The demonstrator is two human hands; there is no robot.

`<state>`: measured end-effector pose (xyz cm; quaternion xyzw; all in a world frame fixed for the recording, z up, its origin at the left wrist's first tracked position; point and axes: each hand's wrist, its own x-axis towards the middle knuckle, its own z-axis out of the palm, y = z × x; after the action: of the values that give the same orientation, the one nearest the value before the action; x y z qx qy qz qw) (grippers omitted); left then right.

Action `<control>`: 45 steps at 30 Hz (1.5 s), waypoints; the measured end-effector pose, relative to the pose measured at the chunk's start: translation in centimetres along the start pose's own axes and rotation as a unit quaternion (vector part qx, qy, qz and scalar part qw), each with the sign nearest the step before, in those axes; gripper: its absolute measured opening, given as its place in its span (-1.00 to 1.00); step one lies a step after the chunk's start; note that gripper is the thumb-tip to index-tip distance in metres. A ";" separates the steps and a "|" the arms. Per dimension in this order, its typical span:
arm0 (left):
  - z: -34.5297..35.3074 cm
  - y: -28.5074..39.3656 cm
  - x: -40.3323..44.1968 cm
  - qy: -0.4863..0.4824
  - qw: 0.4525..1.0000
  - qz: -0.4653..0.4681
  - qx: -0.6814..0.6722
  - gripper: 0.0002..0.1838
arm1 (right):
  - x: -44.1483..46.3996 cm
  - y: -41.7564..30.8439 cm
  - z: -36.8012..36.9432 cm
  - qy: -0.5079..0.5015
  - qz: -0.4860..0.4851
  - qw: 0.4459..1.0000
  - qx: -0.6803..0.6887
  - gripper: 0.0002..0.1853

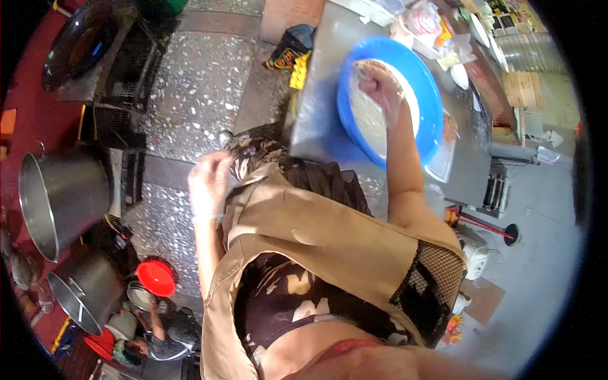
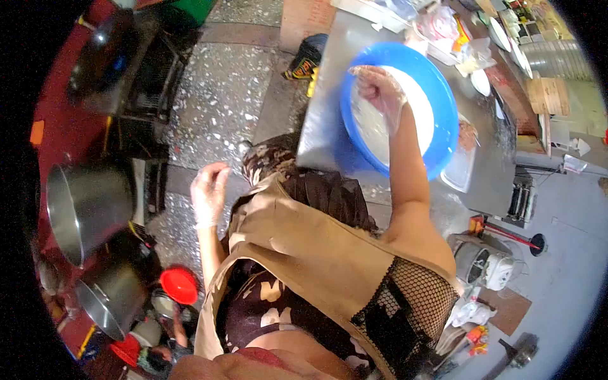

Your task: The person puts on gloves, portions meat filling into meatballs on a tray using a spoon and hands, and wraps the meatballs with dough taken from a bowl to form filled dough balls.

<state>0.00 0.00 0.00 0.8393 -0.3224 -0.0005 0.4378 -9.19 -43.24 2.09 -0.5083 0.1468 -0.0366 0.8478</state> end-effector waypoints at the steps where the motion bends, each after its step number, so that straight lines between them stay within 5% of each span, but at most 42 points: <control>1: -0.2 1.6 0.9 0.000 0.999 0.053 0.000 -0.82 | -0.5 1.2 2.4 -0.039 -0.032 0.996 0.080 -0.81; 2: -0.2 3.7 1.7 0.010 0.998 0.063 -0.029 -0.79 | -0.7 2.9 5.7 -0.083 -0.075 0.980 0.166 -0.75; 3: 0.1 3.8 5.1 -0.032 0.995 0.006 -0.090 -0.68 | 2.0 1.4 9.3 -0.073 0.029 0.986 0.144 -0.76; 6: -3.4 4.0 12.1 -0.006 0.995 0.083 -0.046 -0.24 | 8.2 4.3 19.6 -0.133 0.114 0.951 0.253 -0.74; 9: -7.4 0.2 16.9 0.025 0.966 0.253 0.047 -0.51 | 12.0 6.7 26.4 -0.139 0.241 0.930 0.239 -0.81; 11: -10.0 -2.3 18.5 -0.031 0.969 0.225 0.101 -0.59 | 14.8 7.3 30.2 -0.049 0.259 0.925 0.272 -0.81; 13: -10.7 -5.3 19.4 0.012 0.963 0.244 0.118 -0.60 | 16.7 7.5 31.8 -0.036 0.167 0.983 0.063 -0.79; 15: -11.7 -7.8 21.0 0.035 0.965 0.247 0.081 -0.55 | 18.8 6.6 31.9 -0.197 0.128 0.971 0.039 -0.72; 16: -11.5 -10.2 21.6 0.042 0.964 0.248 0.086 -0.55 | 18.9 4.6 34.2 -0.133 0.155 0.978 0.041 -0.65; 20: -14.4 -17.4 27.4 0.123 0.989 -0.025 -0.081 -0.79 | 24.4 4.2 35.0 0.045 0.085 0.985 -0.146 -0.58; 21: -16.4 -18.9 29.0 0.119 0.977 -0.137 -0.109 -0.80 | 26.2 3.2 36.1 0.142 0.164 0.954 -0.209 -0.55; 23: -20.3 -23.4 33.4 0.157 0.939 -0.263 -0.158 -0.81 | 27.9 5.2 33.8 0.170 0.055 0.976 -0.122 -0.64; 27: -27.3 -36.0 41.0 0.171 0.941 -0.278 0.091 -0.69 | 31.8 6.5 34.5 0.277 0.109 0.951 -0.081 -0.68; 29: -29.4 -41.3 43.8 0.078 0.940 -0.241 0.230 -0.69 | 33.2 6.7 36.5 0.269 0.092 0.957 -0.054 -0.68; 30: -29.9 -43.8 45.2 0.074 0.941 -0.242 0.226 -0.69 | 34.1 6.7 37.3 0.256 0.096 0.961 -0.042 -0.71; 32: -29.7 -48.4 47.1 -0.094 0.915 -0.315 0.234 -0.72 | 36.0 6.2 39.8 0.263 0.087 0.957 -0.087 -0.70; 36: -28.2 -53.1 49.1 -0.158 0.872 -0.375 0.271 -0.65 | 38.4 5.7 41.5 0.275 0.082 0.947 -0.145 -0.70; 40: -27.5 -53.3 50.3 -0.070 0.861 -0.443 0.239 -0.59 | 38.7 6.4 40.6 0.286 0.080 0.944 -0.147 -0.71; 45: -27.6 -57.4 49.4 -0.023 0.899 -0.389 0.199 -0.67 | 37.2 6.6 39.3 0.280 0.080 0.947 -0.134 -0.71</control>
<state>78.00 16.94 -11.32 0.9672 0.0263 -0.1262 0.2188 37.01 -14.47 5.73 -0.5731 0.4219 -0.0899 0.6967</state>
